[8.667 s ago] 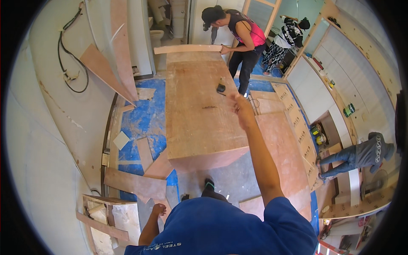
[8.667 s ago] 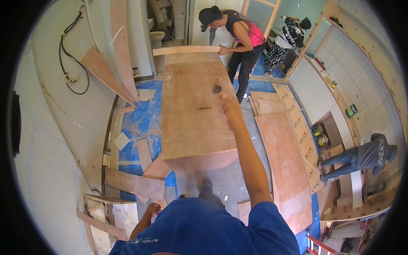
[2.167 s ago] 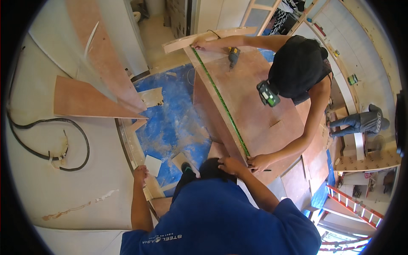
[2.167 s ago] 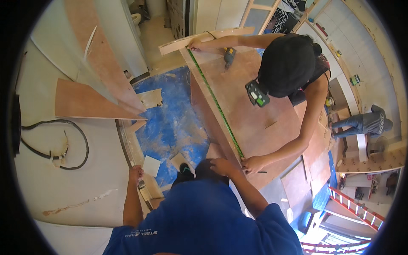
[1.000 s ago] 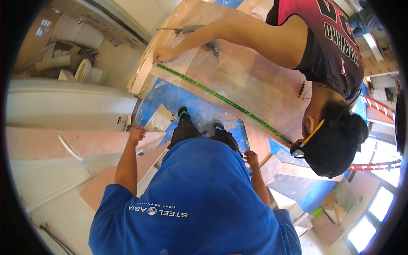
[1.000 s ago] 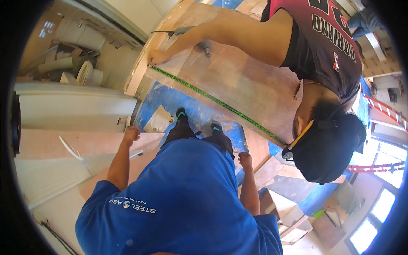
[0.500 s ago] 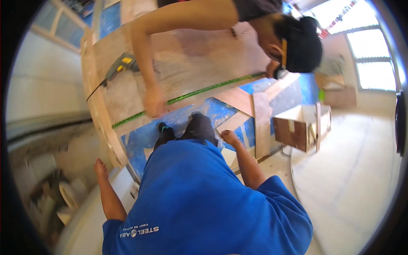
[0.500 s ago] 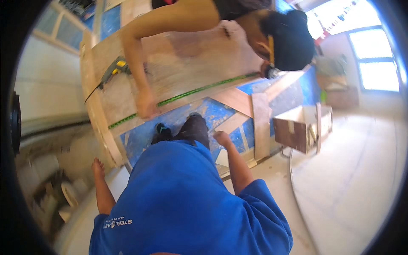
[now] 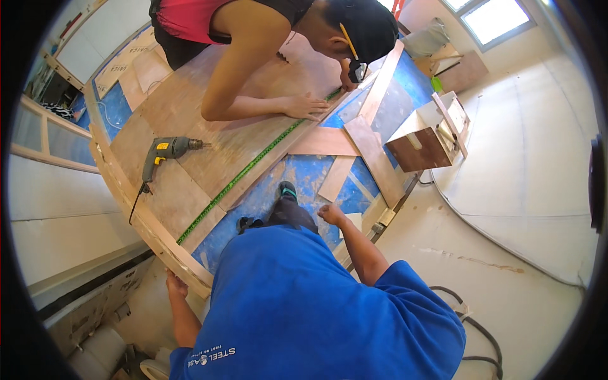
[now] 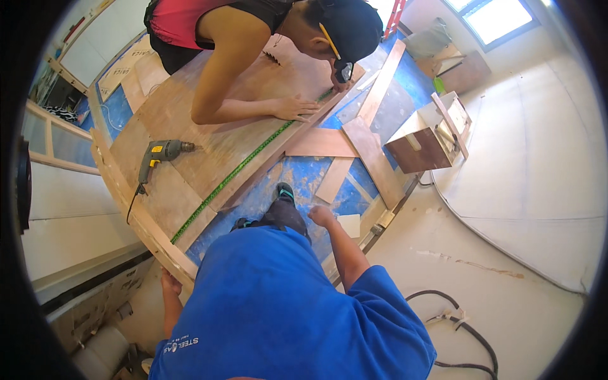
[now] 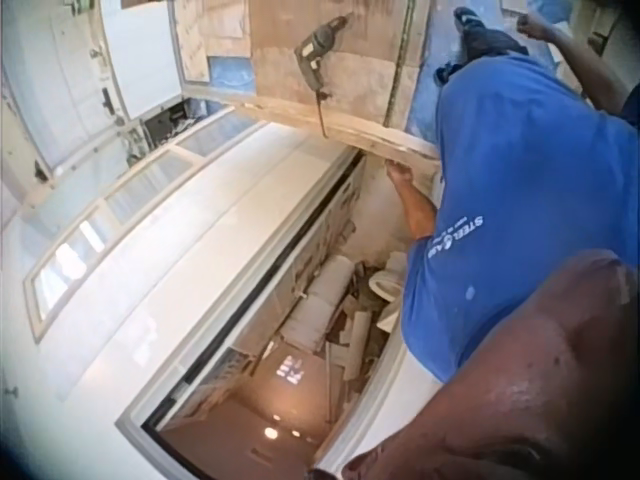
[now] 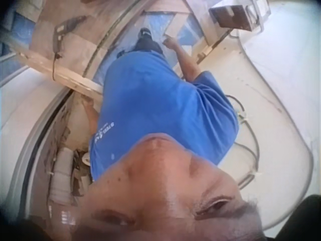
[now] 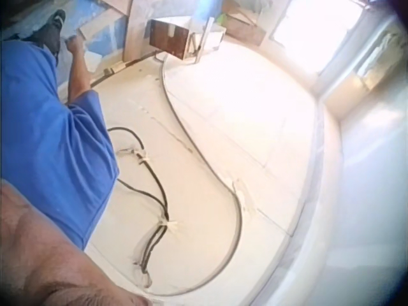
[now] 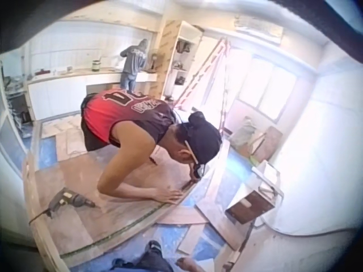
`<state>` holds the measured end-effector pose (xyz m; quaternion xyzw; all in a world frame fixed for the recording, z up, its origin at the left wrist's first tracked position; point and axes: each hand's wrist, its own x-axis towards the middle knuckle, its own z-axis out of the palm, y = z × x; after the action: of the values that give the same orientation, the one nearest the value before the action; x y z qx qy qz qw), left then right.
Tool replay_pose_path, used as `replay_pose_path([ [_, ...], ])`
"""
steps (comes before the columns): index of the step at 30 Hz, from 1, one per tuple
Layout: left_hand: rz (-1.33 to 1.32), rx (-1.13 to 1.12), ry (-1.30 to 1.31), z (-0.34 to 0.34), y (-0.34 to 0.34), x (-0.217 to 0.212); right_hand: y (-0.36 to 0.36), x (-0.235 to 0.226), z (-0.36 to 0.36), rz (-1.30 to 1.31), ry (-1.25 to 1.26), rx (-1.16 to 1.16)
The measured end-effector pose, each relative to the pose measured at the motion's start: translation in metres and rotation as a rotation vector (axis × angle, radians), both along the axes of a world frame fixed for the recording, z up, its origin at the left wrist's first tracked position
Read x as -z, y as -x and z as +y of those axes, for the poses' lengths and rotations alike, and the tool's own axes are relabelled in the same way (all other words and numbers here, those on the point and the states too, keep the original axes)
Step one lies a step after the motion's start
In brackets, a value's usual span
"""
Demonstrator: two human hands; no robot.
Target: The person collaborates with others to measure, align, and test-fit plywood panels for a cabinet or wall structure, using a tape measure and a drill to secure or adjust components.
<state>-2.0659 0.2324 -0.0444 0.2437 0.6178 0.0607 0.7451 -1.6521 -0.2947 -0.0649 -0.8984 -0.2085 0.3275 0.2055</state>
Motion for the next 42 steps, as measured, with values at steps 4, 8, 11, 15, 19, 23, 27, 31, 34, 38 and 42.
replay_pose_path([
  [4, -0.119, 0.050, 0.059, 0.000, -0.026, -0.009, 0.037, 0.008, -0.021, 0.113, 0.101, 0.011],
  [8, -0.151, 0.001, 0.088, -0.015, -0.049, -0.037, 0.059, 0.013, -0.024, 0.162, 0.106, 0.115],
  [11, -0.243, -0.021, 0.054, -0.015, -0.048, -0.041, 0.063, 0.010, -0.018, 0.191, 0.074, 0.182],
  [15, -0.228, -0.041, 0.049, -0.009, -0.050, -0.042, 0.059, 0.021, -0.009, 0.179, 0.001, 0.310],
  [19, -0.125, -0.037, -0.005, -0.007, -0.057, -0.047, 0.048, 0.025, -0.003, 0.183, -0.050, 0.345],
  [23, -0.142, 0.013, -0.075, -0.010, -0.067, -0.057, 0.047, 0.027, -0.003, 0.221, -0.107, 0.396],
  [27, -0.093, 0.035, -0.073, -0.004, -0.072, -0.062, 0.050, 0.029, -0.013, 0.266, -0.060, 0.391],
  [31, 0.223, 0.080, -0.079, -0.004, -0.083, -0.072, 0.070, 0.050, -0.034, 0.209, -0.049, 0.444],
  [34, 0.306, 0.065, -0.091, 0.000, -0.090, -0.072, 0.068, 0.060, -0.048, 0.277, -0.007, 0.445],
  [38, 0.360, 0.013, -0.053, 0.006, -0.108, -0.078, 0.056, 0.070, -0.057, 0.359, 0.010, 0.567],
  [42, 0.399, 0.028, -0.047, 0.011, -0.114, -0.075, 0.022, 0.054, -0.053, 0.326, -0.025, 0.538],
])
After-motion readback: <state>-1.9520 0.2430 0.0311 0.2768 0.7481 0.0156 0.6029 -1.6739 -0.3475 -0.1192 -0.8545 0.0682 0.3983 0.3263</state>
